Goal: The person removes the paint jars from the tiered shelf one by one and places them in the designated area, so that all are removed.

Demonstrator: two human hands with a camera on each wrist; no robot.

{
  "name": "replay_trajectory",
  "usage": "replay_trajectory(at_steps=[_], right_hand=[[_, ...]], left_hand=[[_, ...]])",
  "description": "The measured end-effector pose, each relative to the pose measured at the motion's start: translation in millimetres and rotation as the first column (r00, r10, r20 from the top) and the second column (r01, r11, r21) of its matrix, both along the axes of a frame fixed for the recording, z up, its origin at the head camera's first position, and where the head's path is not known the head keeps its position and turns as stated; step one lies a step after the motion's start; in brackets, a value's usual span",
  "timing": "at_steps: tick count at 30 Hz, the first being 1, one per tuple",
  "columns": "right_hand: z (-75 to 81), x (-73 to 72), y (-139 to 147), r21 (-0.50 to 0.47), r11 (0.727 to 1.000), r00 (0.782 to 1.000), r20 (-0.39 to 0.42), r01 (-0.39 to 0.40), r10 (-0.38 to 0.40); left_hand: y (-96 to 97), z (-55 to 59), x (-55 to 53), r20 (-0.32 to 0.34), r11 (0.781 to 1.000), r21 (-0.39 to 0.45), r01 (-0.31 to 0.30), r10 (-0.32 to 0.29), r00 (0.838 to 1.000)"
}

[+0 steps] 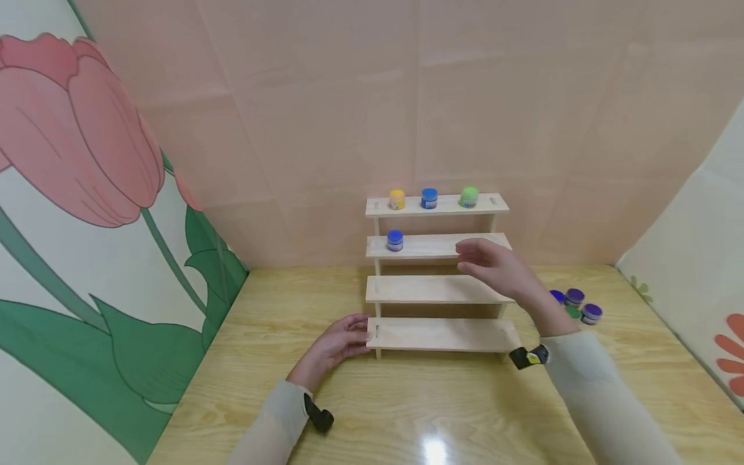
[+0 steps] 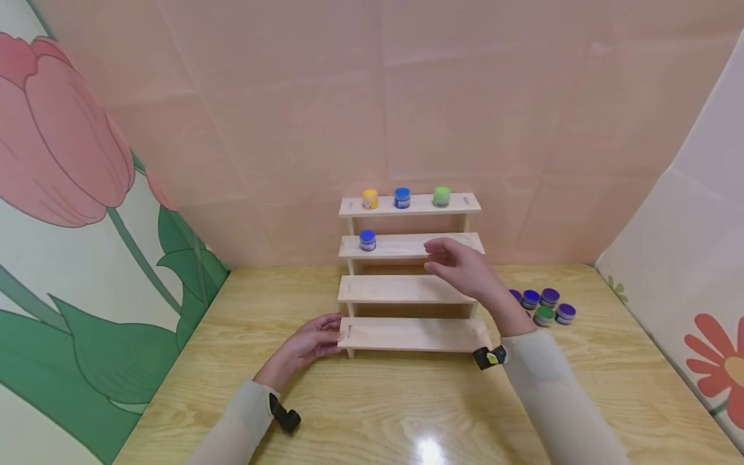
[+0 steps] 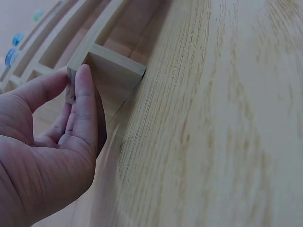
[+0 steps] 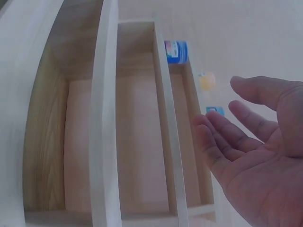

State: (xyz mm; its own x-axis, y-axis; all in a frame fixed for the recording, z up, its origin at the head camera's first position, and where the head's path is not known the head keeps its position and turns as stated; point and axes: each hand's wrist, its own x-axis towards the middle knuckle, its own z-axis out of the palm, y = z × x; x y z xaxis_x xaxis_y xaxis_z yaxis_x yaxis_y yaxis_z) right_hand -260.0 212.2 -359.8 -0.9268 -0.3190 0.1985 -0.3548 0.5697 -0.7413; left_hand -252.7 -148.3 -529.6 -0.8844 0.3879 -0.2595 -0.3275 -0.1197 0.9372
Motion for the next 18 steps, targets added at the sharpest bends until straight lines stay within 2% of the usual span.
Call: replay_trajectory(at_steps=[7,18], right_hand=[[4.4,-15.9,-21,-0.064,0.997,0.999,-0.011,-0.031,0.030],[5.8,-34.7,-48,-0.067,0.997,0.997,0.073,0.024,-0.019]], left_hand=[[0.0,1.8,0.2,0.002,1.000,-0.002,-0.004,0.004,1.000],[0.2,2.0,0.1,0.000,1.000,-0.002,0.004,-0.004,1.000]])
